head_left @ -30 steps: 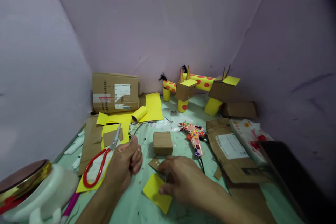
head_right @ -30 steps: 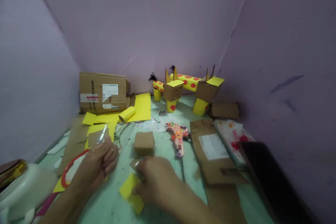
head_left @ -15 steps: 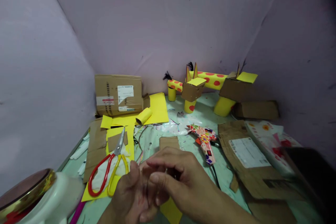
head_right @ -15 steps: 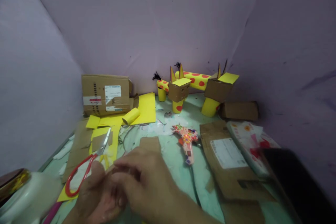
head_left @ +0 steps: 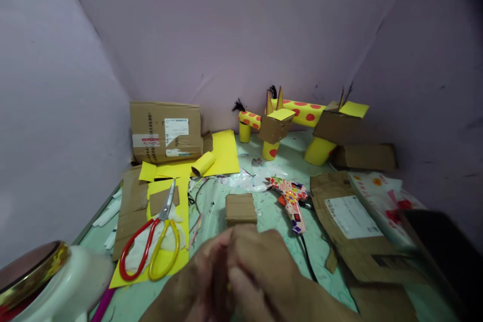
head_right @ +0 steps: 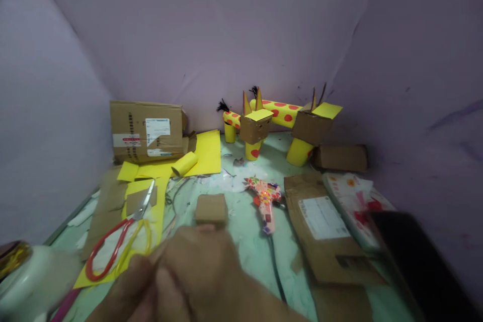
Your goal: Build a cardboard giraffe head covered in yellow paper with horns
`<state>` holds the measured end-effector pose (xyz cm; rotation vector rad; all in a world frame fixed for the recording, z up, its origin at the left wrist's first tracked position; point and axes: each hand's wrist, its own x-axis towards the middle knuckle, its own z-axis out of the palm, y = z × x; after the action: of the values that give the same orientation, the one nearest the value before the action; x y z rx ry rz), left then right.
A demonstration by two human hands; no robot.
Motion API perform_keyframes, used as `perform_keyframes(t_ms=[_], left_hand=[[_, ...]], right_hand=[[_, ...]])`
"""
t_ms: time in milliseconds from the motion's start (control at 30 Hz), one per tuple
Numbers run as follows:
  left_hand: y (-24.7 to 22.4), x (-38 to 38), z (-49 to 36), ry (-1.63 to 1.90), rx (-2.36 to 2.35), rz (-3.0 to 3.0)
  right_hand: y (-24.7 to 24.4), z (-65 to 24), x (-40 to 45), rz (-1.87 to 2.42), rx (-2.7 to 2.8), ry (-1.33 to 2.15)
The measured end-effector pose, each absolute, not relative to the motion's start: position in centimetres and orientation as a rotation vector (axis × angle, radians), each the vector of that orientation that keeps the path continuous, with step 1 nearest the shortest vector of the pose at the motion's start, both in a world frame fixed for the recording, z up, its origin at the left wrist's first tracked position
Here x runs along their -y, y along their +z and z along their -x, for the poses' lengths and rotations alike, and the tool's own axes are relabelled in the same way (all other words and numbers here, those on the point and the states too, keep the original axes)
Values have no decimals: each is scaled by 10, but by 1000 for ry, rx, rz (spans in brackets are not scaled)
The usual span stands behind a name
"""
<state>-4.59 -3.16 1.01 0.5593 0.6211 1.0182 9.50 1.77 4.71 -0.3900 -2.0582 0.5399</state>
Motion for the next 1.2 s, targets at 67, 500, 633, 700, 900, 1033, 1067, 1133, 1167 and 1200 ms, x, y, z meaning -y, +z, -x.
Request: perform_keyframes(t_ms=[67,500,633,700,900,1033,1067,1133,1167,1200], left_hand=[[20,24,54,1033,-541,-502],[25,14,62,1003,-456,-472],[21,19,53,899,-381,-502],[23,23,51,877,-397,-498],[40,28,77,1090,-663,-654],[29,12,91,1386,-1034,-708],[23,7,89,1385,-1146,-751],[10,-1,80,1321,-1367,-868],[4,-5,74,1282,-1439,-935],[-2,-7,68,1239,-1486,-998]], right_hand=[[53,-107,-28,494,1904,619],[38,-113,-45,645,2171,531],[26,-99,-36,568,2132,286],[25,-99,-36,529,2144,233],[38,-126,-53,744,2011,176],[43,-143,-62,952,1805,256],[43,-145,-62,989,1770,300],[42,-149,-61,1039,1677,456],[41,-151,-61,1057,1631,551],[39,-154,-61,1082,1588,628]])
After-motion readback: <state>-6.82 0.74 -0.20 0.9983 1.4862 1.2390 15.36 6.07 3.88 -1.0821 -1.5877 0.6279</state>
